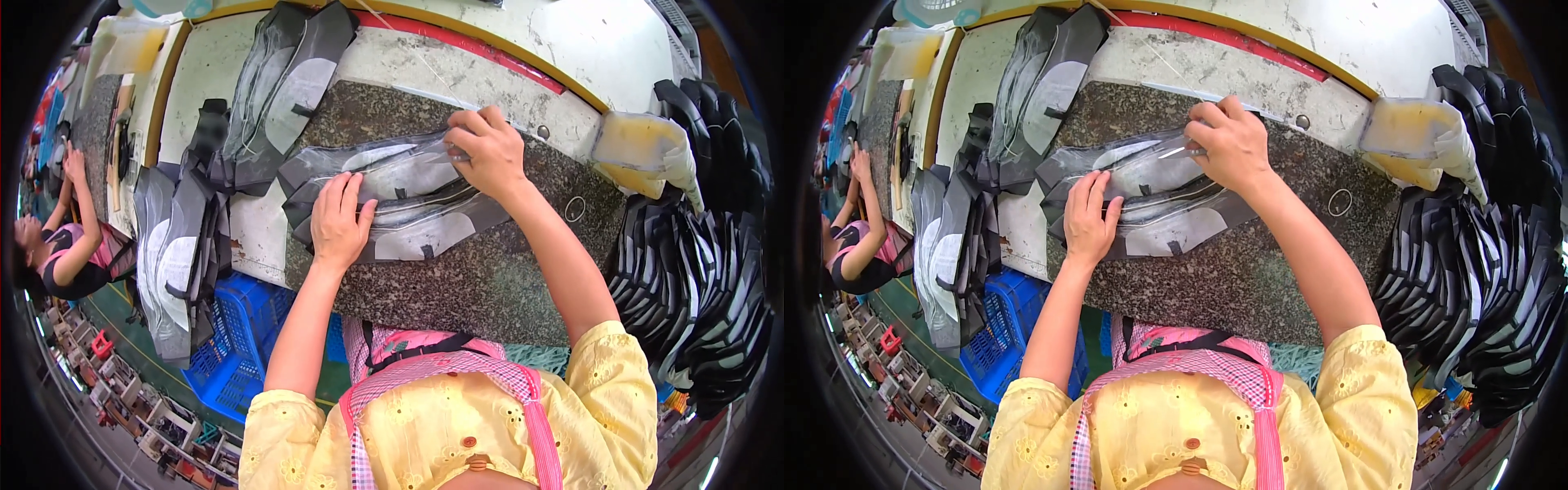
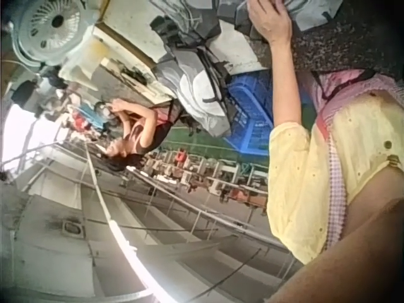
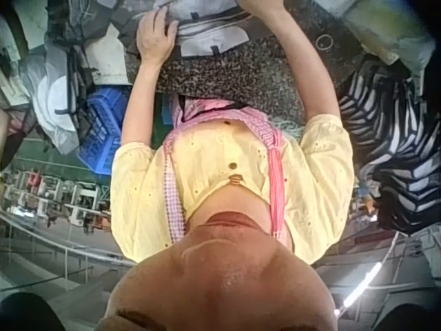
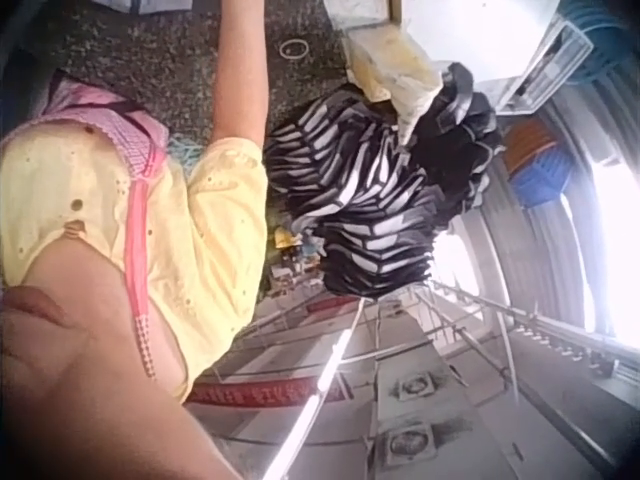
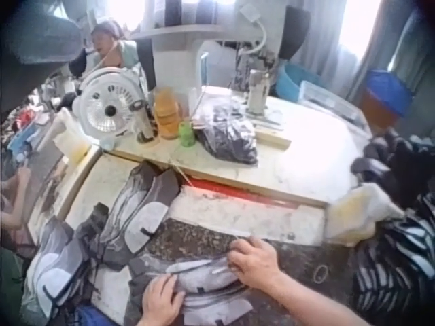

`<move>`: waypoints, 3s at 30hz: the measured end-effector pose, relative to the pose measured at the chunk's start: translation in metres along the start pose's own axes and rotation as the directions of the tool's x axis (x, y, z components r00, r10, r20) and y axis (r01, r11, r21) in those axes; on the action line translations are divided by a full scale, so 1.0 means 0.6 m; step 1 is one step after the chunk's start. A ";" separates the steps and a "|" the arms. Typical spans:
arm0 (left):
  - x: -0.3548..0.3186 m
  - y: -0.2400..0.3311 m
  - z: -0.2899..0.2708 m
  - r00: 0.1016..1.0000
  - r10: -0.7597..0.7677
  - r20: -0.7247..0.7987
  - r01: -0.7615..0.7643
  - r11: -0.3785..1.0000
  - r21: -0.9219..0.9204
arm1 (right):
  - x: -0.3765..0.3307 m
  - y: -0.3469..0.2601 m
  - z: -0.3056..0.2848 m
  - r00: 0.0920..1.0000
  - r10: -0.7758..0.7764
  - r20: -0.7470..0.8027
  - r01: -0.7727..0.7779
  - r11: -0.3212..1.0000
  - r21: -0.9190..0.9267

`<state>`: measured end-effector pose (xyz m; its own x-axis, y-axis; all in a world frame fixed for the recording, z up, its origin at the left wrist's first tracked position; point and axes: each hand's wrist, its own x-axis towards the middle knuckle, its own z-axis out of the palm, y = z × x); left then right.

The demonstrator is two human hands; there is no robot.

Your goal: Trimming excess threads from shoe components using a small hand tool and sorting them.

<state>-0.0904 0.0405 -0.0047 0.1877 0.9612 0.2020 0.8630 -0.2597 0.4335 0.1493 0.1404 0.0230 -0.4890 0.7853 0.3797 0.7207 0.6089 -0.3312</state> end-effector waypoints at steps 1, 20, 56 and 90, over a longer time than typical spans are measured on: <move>-0.001 0.003 0.005 1.000 -0.008 -0.006 0.008 1.000 0.012 | -0.006 -0.003 -0.004 0.990 0.084 0.111 -0.084 0.996 -0.011; 0.093 0.076 0.022 0.980 0.132 -0.148 -0.151 0.980 -0.126 | -0.022 0.020 0.030 0.814 0.548 0.195 -0.567 0.822 0.057; 0.325 0.089 0.161 0.897 -0.303 0.321 0.353 0.929 -0.112 | -0.003 0.040 -0.033 0.637 0.703 0.316 -0.701 0.699 -0.141; 0.287 0.089 0.120 0.930 -0.244 0.276 0.367 0.681 -0.634 | 0.003 0.028 -0.060 0.541 0.729 0.419 -0.757 0.639 -0.136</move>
<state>0.0218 0.1992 -0.0102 0.0934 0.9827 -0.1599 0.3592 0.1165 0.9260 0.1782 0.1483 0.0490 0.0553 0.9156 -0.3982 0.8974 -0.2204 -0.3822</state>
